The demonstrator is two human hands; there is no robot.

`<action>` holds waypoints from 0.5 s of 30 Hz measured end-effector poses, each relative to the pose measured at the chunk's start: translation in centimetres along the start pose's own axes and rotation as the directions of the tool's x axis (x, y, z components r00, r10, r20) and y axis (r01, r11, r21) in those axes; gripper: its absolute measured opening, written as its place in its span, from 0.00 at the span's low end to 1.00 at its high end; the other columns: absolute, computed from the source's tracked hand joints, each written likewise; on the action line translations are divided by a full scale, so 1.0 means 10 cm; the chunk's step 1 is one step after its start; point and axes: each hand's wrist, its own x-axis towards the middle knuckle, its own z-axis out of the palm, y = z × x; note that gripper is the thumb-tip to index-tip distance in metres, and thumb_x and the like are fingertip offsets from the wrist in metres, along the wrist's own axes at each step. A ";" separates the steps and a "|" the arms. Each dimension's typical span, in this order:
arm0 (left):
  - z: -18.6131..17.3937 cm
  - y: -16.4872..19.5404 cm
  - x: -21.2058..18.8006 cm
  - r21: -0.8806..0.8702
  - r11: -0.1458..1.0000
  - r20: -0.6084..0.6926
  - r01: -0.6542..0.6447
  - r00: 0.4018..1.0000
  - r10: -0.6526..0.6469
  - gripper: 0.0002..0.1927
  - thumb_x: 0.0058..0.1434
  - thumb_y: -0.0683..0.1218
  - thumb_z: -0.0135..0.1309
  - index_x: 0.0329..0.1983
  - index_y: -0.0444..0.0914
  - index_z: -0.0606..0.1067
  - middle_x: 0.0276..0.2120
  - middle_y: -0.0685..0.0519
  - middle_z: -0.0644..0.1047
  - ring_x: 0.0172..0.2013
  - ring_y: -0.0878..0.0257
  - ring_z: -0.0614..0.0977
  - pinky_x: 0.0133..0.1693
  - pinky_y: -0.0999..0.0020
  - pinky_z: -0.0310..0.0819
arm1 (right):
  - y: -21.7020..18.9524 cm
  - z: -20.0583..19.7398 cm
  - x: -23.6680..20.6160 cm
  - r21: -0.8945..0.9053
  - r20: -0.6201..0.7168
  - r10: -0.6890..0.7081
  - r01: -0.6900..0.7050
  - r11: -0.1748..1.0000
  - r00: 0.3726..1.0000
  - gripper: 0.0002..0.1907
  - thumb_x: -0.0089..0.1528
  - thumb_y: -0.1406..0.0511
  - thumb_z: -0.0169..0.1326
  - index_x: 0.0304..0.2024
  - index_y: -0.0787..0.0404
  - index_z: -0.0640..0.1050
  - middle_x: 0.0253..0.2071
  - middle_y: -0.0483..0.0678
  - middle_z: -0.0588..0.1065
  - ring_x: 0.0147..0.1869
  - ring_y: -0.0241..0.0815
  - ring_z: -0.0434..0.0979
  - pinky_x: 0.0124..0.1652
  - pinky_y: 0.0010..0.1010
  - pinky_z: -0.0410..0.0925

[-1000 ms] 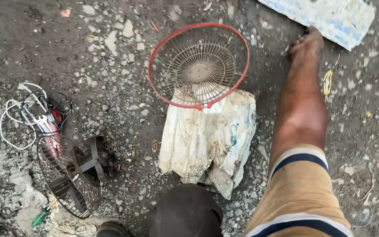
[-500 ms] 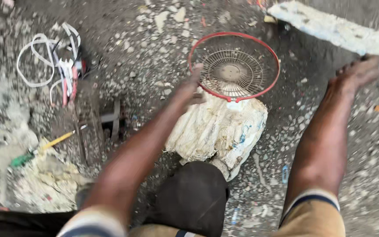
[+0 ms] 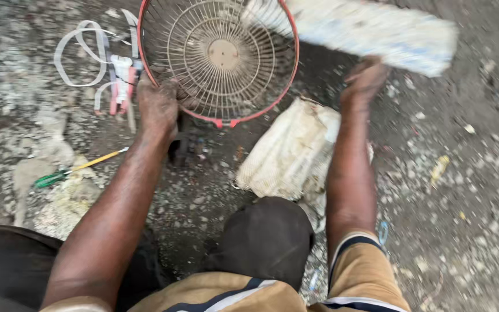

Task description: The person disassembles a small electric fan using a screwdriver. They remove the front grille, unscrew the fan blade, and separate the motor housing from the rear grille. The components are placed on the ground next to the person.

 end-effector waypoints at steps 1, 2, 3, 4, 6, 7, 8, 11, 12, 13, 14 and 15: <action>-0.02 0.04 0.07 0.023 0.991 -0.021 -0.131 0.991 0.132 0.15 0.73 0.32 0.59 0.59 0.28 0.70 0.48 0.41 0.79 0.42 0.60 0.82 0.43 0.62 0.84 | 0.11 0.29 -0.10 0.101 -0.025 0.201 -0.197 0.975 0.979 0.13 0.68 0.62 0.42 0.32 0.58 0.74 0.22 0.40 0.69 0.21 0.34 0.67 0.17 0.26 0.60; 0.02 0.07 0.13 -0.001 0.998 -0.065 -0.060 0.996 0.060 0.16 0.72 0.33 0.59 0.59 0.30 0.70 0.45 0.42 0.78 0.39 0.60 0.80 0.38 0.63 0.80 | 0.25 0.50 -0.30 0.108 0.083 0.292 -0.300 0.948 0.953 0.13 0.67 0.61 0.43 0.29 0.55 0.72 0.18 0.40 0.63 0.16 0.34 0.59 0.14 0.26 0.57; 0.12 0.10 0.17 -0.032 0.999 -0.102 0.015 0.995 -0.018 0.16 0.71 0.34 0.58 0.60 0.31 0.70 0.42 0.42 0.77 0.36 0.60 0.78 0.34 0.63 0.77 | 0.36 0.69 -0.47 0.037 0.064 0.401 -0.404 0.914 0.914 0.07 0.67 0.66 0.48 0.34 0.58 0.76 0.21 0.39 0.67 0.20 0.30 0.61 0.17 0.23 0.56; 0.24 0.10 0.20 -0.068 0.993 -0.129 0.093 0.986 -0.102 0.17 0.70 0.36 0.58 0.60 0.32 0.70 0.39 0.43 0.75 0.32 0.61 0.76 0.30 0.63 0.74 | 0.46 0.81 -0.66 0.040 0.216 0.471 -0.490 0.871 0.855 0.07 0.66 0.68 0.48 0.37 0.59 0.78 0.21 0.41 0.68 0.19 0.32 0.63 0.17 0.25 0.58; 0.48 0.08 0.24 -0.336 0.924 -0.072 0.184 0.973 -0.220 0.17 0.67 0.36 0.55 0.58 0.33 0.69 0.40 0.44 0.77 0.32 0.57 0.81 0.31 0.59 0.84 | 0.56 1.01 -0.93 0.054 0.184 0.702 -0.720 0.691 0.688 0.09 0.68 0.64 0.46 0.31 0.57 0.70 0.17 0.42 0.62 0.16 0.37 0.58 0.14 0.29 0.55; 0.59 0.05 0.23 -0.460 0.857 -0.030 0.232 0.961 -0.276 0.17 0.66 0.36 0.53 0.57 0.34 0.68 0.40 0.45 0.77 0.32 0.56 0.83 0.32 0.57 0.90 | 0.58 1.04 -1.04 0.004 0.172 0.793 -0.805 0.593 0.584 0.10 0.68 0.64 0.46 0.31 0.55 0.67 0.17 0.43 0.61 0.15 0.38 0.57 0.14 0.29 0.54; 0.68 0.01 0.22 -0.449 0.851 -0.050 0.273 0.943 -0.329 0.18 0.66 0.37 0.52 0.58 0.37 0.66 0.40 0.46 0.77 0.31 0.55 0.83 0.31 0.57 0.89 | 0.61 1.03 -1.09 -0.048 0.203 0.772 -0.781 0.622 0.602 0.08 0.69 0.64 0.45 0.33 0.56 0.69 0.18 0.42 0.62 0.16 0.37 0.57 0.15 0.29 0.54; 0.86 -0.07 0.18 -0.445 0.816 -0.098 0.370 0.885 -0.455 0.18 0.68 0.41 0.51 0.59 0.42 0.64 0.41 0.49 0.77 0.30 0.55 0.83 0.29 0.57 0.88 | 0.62 0.85 -1.21 -0.136 0.262 0.751 -0.747 0.651 0.607 0.09 0.69 0.64 0.42 0.38 0.58 0.72 0.18 0.41 0.62 0.17 0.35 0.57 0.16 0.28 0.54; 0.90 -0.08 0.18 -0.464 0.798 -0.100 0.384 0.872 -0.478 0.17 0.68 0.42 0.50 0.59 0.41 0.65 0.41 0.49 0.77 0.30 0.55 0.83 0.28 0.57 0.87 | 0.60 0.79 -1.23 -0.121 0.253 0.767 -0.767 0.630 0.590 0.09 0.70 0.63 0.42 0.38 0.57 0.72 0.18 0.41 0.61 0.17 0.35 0.57 0.15 0.28 0.54; 0.95 -0.09 0.18 -0.482 0.779 -0.098 0.401 0.859 -0.503 0.16 0.69 0.43 0.50 0.59 0.40 0.65 0.41 0.49 0.77 0.30 0.55 0.83 0.27 0.57 0.87 | 0.57 0.72 -1.25 -0.104 0.241 0.782 -0.786 0.609 0.574 0.09 0.70 0.62 0.42 0.38 0.57 0.71 0.18 0.41 0.59 0.17 0.36 0.57 0.15 0.29 0.54; 1.00 -0.09 0.21 -0.503 0.767 -0.089 0.398 0.859 -0.504 0.16 0.69 0.43 0.51 0.59 0.39 0.65 0.40 0.48 0.76 0.29 0.53 0.82 0.27 0.56 0.86 | 0.54 0.67 -1.26 -0.129 0.243 0.772 -0.769 0.626 0.587 0.08 0.70 0.64 0.43 0.39 0.58 0.72 0.21 0.42 0.62 0.19 0.36 0.60 0.17 0.28 0.57; 1.02 -0.09 0.25 -0.524 0.755 -0.080 0.395 0.859 -0.506 0.16 0.70 0.44 0.51 0.59 0.39 0.65 0.39 0.46 0.75 0.29 0.52 0.81 0.27 0.56 0.85 | 0.51 0.63 -1.29 -0.155 0.244 0.762 -0.752 0.641 0.599 0.08 0.71 0.65 0.44 0.41 0.60 0.73 0.23 0.43 0.66 0.22 0.35 0.63 0.19 0.27 0.60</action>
